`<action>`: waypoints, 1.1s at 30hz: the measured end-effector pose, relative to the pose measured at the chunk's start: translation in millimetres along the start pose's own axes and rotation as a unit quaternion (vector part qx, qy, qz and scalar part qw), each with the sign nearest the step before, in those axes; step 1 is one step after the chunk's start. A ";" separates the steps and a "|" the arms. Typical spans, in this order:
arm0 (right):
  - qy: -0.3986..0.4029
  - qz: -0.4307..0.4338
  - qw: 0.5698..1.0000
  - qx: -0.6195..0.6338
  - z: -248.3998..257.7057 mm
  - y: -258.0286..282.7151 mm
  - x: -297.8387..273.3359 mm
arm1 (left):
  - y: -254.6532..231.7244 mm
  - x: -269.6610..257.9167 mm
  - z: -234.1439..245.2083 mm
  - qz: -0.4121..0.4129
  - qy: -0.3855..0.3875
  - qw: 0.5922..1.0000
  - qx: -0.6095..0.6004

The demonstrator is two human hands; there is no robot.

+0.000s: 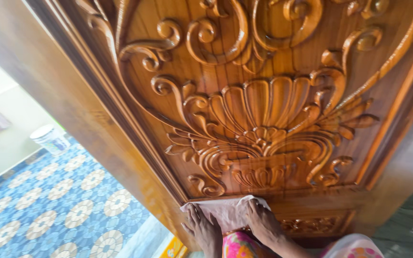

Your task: The person wipes a carved wooden door with a white cloth, moving methodically across the surface and into the carved details.

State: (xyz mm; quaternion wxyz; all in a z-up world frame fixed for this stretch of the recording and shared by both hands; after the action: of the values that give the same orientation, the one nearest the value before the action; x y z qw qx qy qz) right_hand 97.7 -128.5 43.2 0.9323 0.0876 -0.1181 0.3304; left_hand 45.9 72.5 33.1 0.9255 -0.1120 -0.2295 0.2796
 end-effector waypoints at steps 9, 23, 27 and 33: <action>-0.035 0.016 0.999 0.013 -7.2 5.1 2.7 | 24.4 15.7 -14.6 0.054 0.042 0.997 -0.019; -0.122 -0.084 0.988 0.046 35.6 -97.5 -55.4 | -104.6 -51.5 -21.2 -0.066 0.075 0.995 -0.019; -0.066 -0.165 0.983 0.048 42.0 -144.7 -77.3 | -164.4 -81.7 -19.8 -0.137 0.102 0.984 -0.046; -0.149 -0.237 0.960 0.018 79.3 -200.1 -124.4 | -243.6 -126.3 -8.1 -0.237 0.134 0.952 -0.138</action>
State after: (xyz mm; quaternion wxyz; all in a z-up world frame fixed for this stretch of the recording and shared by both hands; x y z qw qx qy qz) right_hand 118.5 -375.1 67.4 0.9540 0.1781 -0.2255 0.0853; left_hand 70.2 -199.4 62.1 0.9629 -0.2174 -0.1599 0.0008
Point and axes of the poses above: each hand's wrist, its own x-axis towards the middle knuckle, its own z-axis out of the back of the hand, y = z × x, the point moved 7 cm from there along x, towards the middle knuckle, and after that the axes turned 7 degrees about y, right-handed, at the moved point
